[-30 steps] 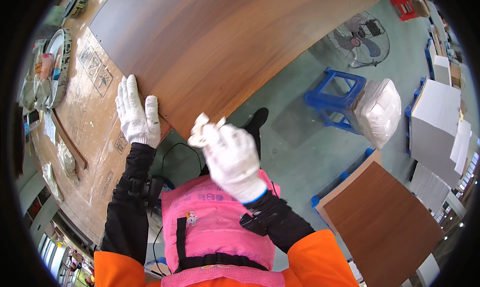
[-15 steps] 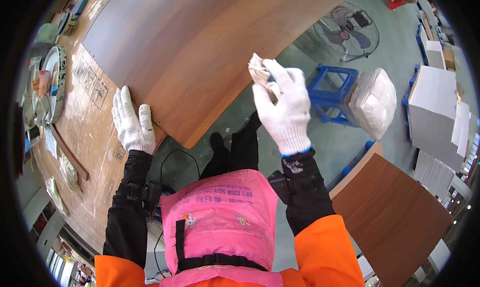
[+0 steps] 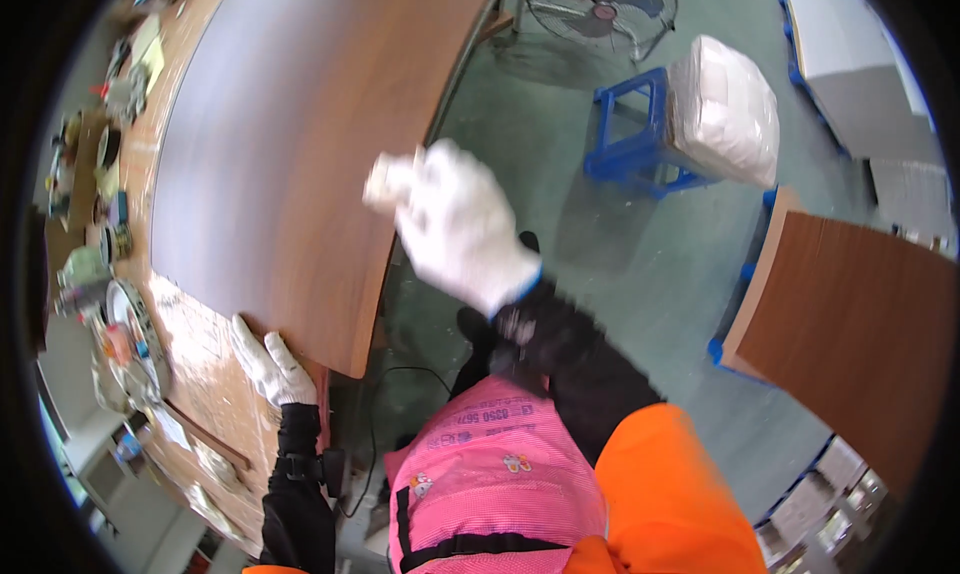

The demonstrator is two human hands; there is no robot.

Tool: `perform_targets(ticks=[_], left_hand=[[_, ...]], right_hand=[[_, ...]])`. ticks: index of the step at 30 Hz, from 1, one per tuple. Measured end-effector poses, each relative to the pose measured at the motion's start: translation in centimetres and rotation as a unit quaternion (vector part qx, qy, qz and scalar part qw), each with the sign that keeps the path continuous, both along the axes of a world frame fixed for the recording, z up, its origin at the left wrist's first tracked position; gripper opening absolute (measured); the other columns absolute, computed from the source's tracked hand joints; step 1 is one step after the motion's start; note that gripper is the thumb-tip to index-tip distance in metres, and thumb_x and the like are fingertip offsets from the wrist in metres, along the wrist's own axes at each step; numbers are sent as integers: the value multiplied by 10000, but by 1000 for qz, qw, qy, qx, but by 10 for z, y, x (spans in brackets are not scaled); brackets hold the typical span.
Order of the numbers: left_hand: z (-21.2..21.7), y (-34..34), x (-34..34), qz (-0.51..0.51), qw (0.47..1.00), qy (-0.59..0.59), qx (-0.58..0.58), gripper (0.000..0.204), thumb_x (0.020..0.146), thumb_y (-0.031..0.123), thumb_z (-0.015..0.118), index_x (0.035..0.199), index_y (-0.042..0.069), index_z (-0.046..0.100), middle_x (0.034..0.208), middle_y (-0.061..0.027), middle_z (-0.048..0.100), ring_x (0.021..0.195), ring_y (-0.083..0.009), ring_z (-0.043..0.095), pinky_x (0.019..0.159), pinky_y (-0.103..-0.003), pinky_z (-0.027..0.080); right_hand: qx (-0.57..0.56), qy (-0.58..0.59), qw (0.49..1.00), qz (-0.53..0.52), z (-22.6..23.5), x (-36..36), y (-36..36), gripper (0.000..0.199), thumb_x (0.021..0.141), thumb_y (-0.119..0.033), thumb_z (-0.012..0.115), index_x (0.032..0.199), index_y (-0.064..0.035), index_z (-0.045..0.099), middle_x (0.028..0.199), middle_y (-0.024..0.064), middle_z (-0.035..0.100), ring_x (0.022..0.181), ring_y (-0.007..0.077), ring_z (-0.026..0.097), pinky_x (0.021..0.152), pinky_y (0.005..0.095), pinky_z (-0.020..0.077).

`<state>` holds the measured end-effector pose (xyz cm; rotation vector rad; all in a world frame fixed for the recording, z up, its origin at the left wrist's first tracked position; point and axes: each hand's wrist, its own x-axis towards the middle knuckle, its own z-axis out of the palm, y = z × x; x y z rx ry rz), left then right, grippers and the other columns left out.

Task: Applying a stain or finish to the surfaces and edges of wooden panels using a cloth applicator.

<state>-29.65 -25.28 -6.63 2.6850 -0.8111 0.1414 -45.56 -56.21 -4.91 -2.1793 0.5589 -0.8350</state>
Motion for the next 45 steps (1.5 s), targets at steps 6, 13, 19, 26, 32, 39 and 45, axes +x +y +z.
perform_targets(ticks=[6,13,19,26,32,39,45], left_hand=[[-1,2,2,7,1000,21,4,658,1072,402,422,1575,-16,343,1602,-291,346,1490,-434,322,1234,-493,247],[-7,8,10,34,996,86,-18,666,1096,404,386,1605,-7,265,1626,-288,300,1491,-428,322,1223,-470,276],[-3,6,6,19,999,50,2,666,1095,424,388,1600,2,288,1622,-284,310,1488,-432,323,1221,-484,279],[2,3,1,34,998,41,20,652,1087,395,399,1596,-1,300,1615,-295,319,1492,-435,317,1225,-485,273],[52,-30,-94,59,992,109,-30,703,1044,332,451,1587,-70,257,1646,-314,227,1529,-456,222,1247,-522,201],[97,-171,-143,-95,980,100,141,1009,886,463,716,1606,-23,205,1646,-323,219,1524,-525,192,1232,-626,167],[75,-254,-78,-92,980,41,172,1155,677,409,890,1557,-38,290,1611,-318,302,1503,-526,257,1225,-656,186]], right_hand=[[-86,26,992,-85,19,27,-138,294,1015,-313,585,984,-71,748,938,149,713,924,356,625,825,452,519],[-146,40,988,-8,-17,10,-56,284,916,-171,566,1094,-256,772,965,15,684,965,238,641,790,391,572],[-64,76,995,25,11,-29,153,420,953,-232,611,1216,96,619,991,96,615,875,204,607,718,348,460],[125,106,970,179,-11,-87,117,203,968,-297,585,1036,-132,680,904,93,633,796,287,667,692,444,539],[505,-42,858,-78,-20,-107,-124,483,929,-88,716,1382,-24,561,1253,100,630,1103,189,681,919,316,554],[552,-118,820,-96,4,-64,-310,465,920,-42,740,1347,16,566,1161,27,638,1038,69,617,916,221,505],[493,-272,818,-119,8,1,-412,489,889,143,698,1331,40,518,1146,56,599,964,70,589,950,252,514]])
